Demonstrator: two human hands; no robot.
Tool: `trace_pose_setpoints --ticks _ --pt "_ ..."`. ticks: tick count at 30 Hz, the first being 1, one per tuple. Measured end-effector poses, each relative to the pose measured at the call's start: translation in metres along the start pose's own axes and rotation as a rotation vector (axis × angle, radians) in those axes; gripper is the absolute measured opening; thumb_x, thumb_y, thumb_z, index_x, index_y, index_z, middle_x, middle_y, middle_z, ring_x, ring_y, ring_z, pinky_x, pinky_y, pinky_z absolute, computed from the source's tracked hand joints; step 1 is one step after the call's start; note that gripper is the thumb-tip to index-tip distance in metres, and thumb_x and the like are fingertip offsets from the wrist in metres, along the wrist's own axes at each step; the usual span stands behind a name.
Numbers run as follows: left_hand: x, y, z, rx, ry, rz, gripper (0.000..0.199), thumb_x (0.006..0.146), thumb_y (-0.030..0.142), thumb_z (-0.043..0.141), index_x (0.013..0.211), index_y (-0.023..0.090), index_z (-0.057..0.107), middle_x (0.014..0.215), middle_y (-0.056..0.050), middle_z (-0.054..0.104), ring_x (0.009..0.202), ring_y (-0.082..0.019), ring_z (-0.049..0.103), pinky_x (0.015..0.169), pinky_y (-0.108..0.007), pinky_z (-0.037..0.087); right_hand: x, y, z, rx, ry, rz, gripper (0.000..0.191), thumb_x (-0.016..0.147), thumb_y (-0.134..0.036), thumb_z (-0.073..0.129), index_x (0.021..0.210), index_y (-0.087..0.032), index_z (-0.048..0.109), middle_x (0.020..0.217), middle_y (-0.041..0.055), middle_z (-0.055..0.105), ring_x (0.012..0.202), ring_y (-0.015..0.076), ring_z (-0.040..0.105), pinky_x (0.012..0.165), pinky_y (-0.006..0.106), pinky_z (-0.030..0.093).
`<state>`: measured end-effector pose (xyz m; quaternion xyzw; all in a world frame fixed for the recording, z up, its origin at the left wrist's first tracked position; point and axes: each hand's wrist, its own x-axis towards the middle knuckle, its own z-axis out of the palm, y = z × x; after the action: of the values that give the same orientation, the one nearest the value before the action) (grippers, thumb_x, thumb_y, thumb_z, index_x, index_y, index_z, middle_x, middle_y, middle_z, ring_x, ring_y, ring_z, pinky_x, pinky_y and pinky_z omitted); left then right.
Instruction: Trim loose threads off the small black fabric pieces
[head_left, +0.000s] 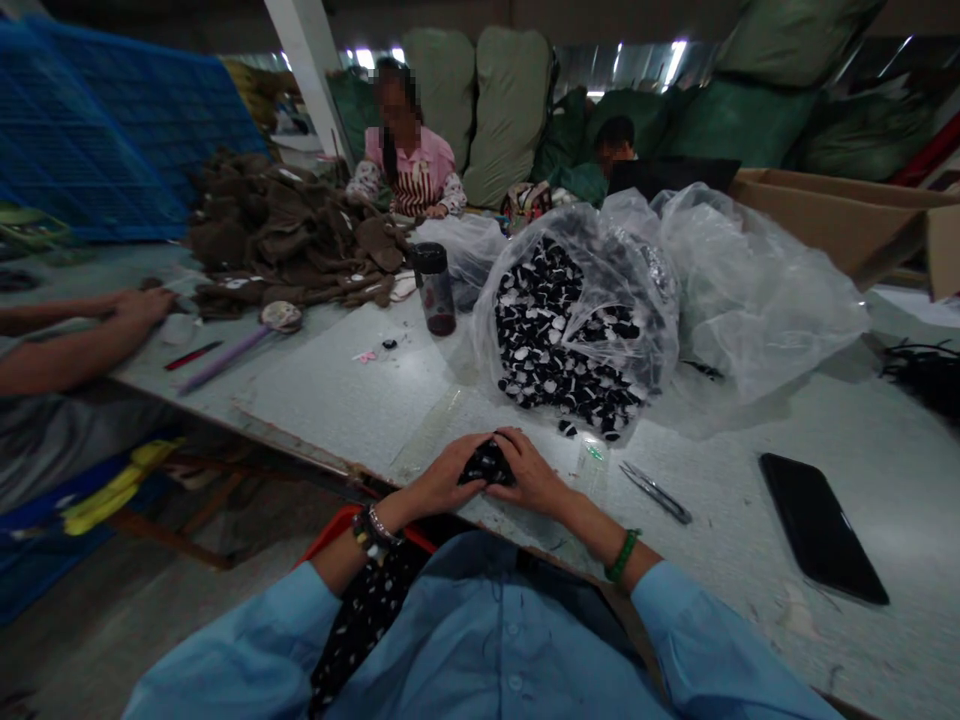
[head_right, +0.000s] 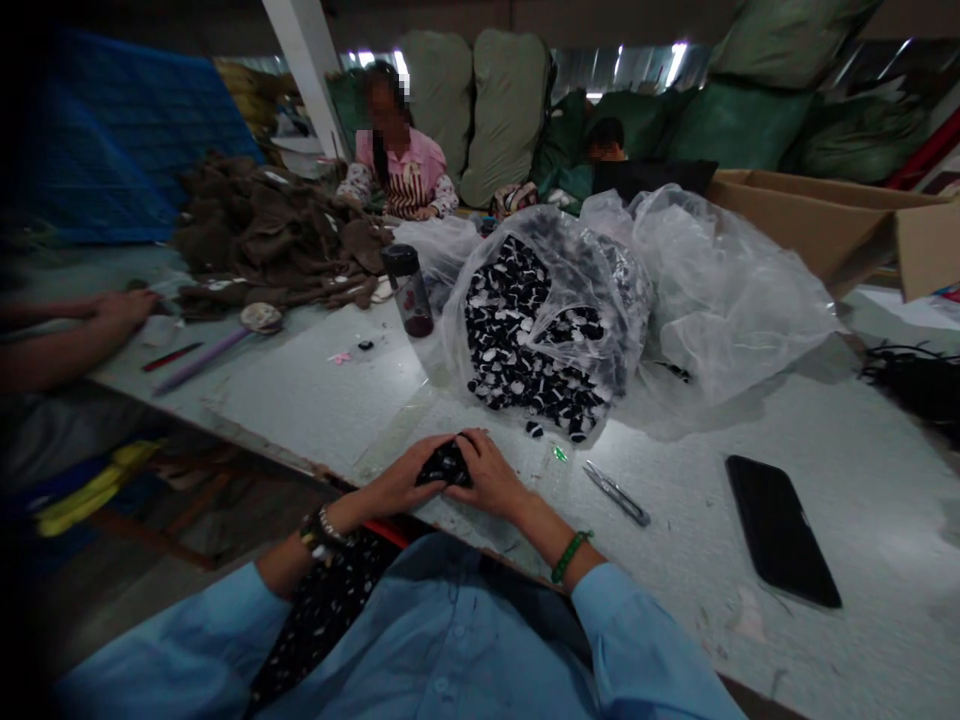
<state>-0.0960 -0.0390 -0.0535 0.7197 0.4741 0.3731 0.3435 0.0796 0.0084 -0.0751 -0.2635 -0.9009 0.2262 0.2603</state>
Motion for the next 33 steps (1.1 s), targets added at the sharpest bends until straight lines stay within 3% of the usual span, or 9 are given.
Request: trace_pose_setpoints --ticks 6,9,12,15,18,21,23,28,33 --pt "-0.036 -0.002 -0.027 0.007 0.102 -0.150 0.048 0.062 0.019 0.055 0.109 0.018 0.047 0.114 -0.009 0.050 0.106 -0.021 0.043 0.094 -0.038 0.026 0.017 -0.045 0.040 0.125 0.086 0.115 0.061 0.065 -0.027 0.058 0.118 -0.016 0.030 0.119 0.0122 0.033 0.111 0.0230 0.030 0.093 0.040 0.029" --pt "-0.076 -0.002 -0.050 -0.028 0.193 -0.293 0.046 0.059 0.023 0.057 0.105 0.019 0.051 0.110 -0.008 0.053 0.104 -0.023 0.044 0.093 -0.039 0.027 0.030 -0.086 0.073 0.184 0.100 0.142 0.056 0.066 -0.024 0.057 0.115 -0.016 0.033 0.117 0.0116 0.034 0.110 0.0230 0.031 0.093 0.040 0.029" --pt "-0.130 -0.005 -0.078 -0.012 0.233 -0.415 0.052 0.055 0.027 0.062 0.105 0.022 0.050 0.112 -0.007 0.052 0.106 -0.024 0.043 0.092 -0.039 0.029 0.041 -0.129 0.098 0.272 0.032 0.050 0.055 0.067 -0.031 0.056 0.114 -0.013 0.033 0.116 0.0124 0.036 0.110 0.0226 0.031 0.092 0.038 0.029" --pt "-0.179 -0.010 -0.100 0.179 0.302 -0.492 0.054 0.056 0.033 0.061 0.107 0.024 0.047 0.116 -0.006 0.049 0.108 -0.025 0.041 0.092 -0.040 0.029 0.044 -0.152 0.101 0.324 -0.017 -0.040 0.061 0.068 -0.037 0.055 0.117 -0.012 0.028 0.121 0.0137 0.030 0.114 0.0226 0.024 0.093 0.037 0.027" --pt "-0.197 -0.016 -0.106 0.306 0.430 -0.554 0.045 0.061 0.037 0.057 0.103 0.022 0.049 0.109 -0.006 0.054 0.100 -0.025 0.048 0.087 -0.039 0.034 0.041 -0.147 0.080 0.347 -0.008 -0.012 0.052 0.070 -0.031 0.054 0.114 -0.014 0.032 0.116 0.0118 0.037 0.109 0.0201 0.031 0.090 0.034 0.030" --pt "-0.174 -0.012 -0.090 0.287 0.554 -0.522 0.034 0.066 0.038 0.052 0.095 0.021 0.053 0.096 -0.003 0.059 0.092 -0.023 0.051 0.086 -0.038 0.035 0.027 -0.125 0.045 0.320 -0.015 0.070 0.031 0.073 -0.025 0.051 0.102 -0.017 0.043 0.099 0.0068 0.048 0.093 0.0167 0.044 0.081 0.031 0.037" --pt "-0.143 -0.001 -0.069 0.219 0.550 -0.459 0.027 0.067 0.037 0.051 0.090 0.023 0.055 0.092 0.001 0.060 0.091 -0.021 0.051 0.087 -0.038 0.034 0.010 -0.108 0.019 0.284 -0.031 0.098 0.016 0.074 -0.021 0.048 0.090 -0.017 0.050 0.086 0.0042 0.052 0.082 0.0148 0.048 0.074 0.028 0.039" --pt "-0.061 0.039 -0.011 -0.003 0.361 -0.246 0.022 0.065 0.027 0.055 0.085 0.021 0.061 0.088 -0.004 0.061 0.084 -0.020 0.053 0.080 -0.032 0.038 -0.033 -0.052 -0.043 0.174 0.138 0.242 0.011 0.075 -0.016 0.044 0.082 -0.018 0.053 0.077 0.0024 0.053 0.068 0.0123 0.050 0.061 0.024 0.040" --pt "0.003 0.055 0.027 -0.187 0.098 -0.139 0.019 0.067 0.020 0.052 0.082 0.021 0.062 0.079 -0.004 0.062 0.074 -0.016 0.054 0.072 -0.026 0.040 -0.040 0.013 -0.079 -0.202 0.181 0.635 0.018 0.070 -0.015 0.048 0.087 -0.016 0.053 0.081 0.0045 0.053 0.068 0.0146 0.051 0.065 0.027 0.039"
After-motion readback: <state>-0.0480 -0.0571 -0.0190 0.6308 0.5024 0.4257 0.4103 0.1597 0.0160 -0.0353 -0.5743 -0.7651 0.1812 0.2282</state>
